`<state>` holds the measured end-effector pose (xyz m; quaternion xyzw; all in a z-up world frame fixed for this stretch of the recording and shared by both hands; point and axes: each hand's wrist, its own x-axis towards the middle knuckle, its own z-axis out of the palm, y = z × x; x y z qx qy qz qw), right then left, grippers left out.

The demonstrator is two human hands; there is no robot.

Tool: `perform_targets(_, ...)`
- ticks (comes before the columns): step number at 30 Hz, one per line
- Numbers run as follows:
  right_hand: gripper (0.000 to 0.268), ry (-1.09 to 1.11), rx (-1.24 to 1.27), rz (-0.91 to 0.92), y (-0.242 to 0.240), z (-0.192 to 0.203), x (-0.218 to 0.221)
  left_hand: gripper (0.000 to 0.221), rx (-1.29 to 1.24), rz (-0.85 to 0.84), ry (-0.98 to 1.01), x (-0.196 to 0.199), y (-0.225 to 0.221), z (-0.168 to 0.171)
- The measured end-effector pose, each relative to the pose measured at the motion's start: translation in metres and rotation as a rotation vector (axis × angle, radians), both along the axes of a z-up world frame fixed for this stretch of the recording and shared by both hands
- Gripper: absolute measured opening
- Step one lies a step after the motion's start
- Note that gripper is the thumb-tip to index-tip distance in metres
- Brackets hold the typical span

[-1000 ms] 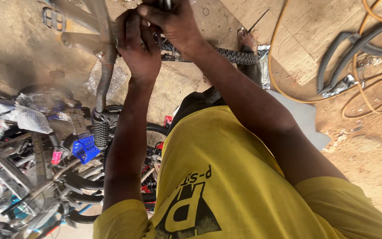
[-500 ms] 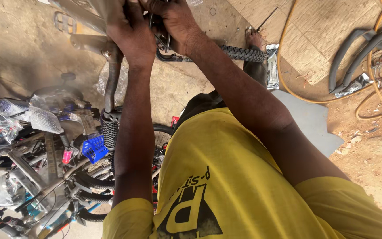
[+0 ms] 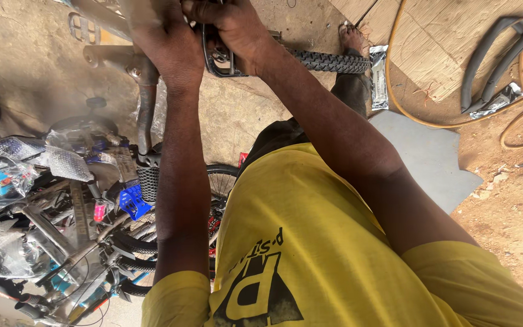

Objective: The person repairs a bicycle by adjusting the brake assembly and frame components using pliers and a wrench.

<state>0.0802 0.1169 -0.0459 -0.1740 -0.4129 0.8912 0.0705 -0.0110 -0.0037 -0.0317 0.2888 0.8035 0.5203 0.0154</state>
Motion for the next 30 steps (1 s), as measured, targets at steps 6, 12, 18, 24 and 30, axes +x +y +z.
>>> perform_targets(6,0.014,-0.008,0.185,0.047,0.003,0.011,0.004,0.013,-0.011,0.065,-0.021,-0.007,-0.011,-0.018)
perform_targets(12,0.021,0.016,0.280,-0.003,-0.003,-0.002,-0.007,0.017,-0.027,0.084,-0.058,-0.018,-0.015,-0.031)
perform_targets(18,0.027,0.062,0.812,-0.029,-0.002,-0.032,-0.019,0.022,-0.036,0.097,-0.110,-0.023,-0.019,-0.047)
perform_targets(24,0.015,-0.027,1.172,-0.172,0.006,-0.048,-0.019,0.028,-0.043,0.072,-0.193,-0.039,-0.032,-0.064)
perform_targets(30,0.017,0.009,1.281,-0.302,0.006,-0.031,-0.013,0.034,0.145,-0.030,-0.299,-0.038,-0.041,-0.072)
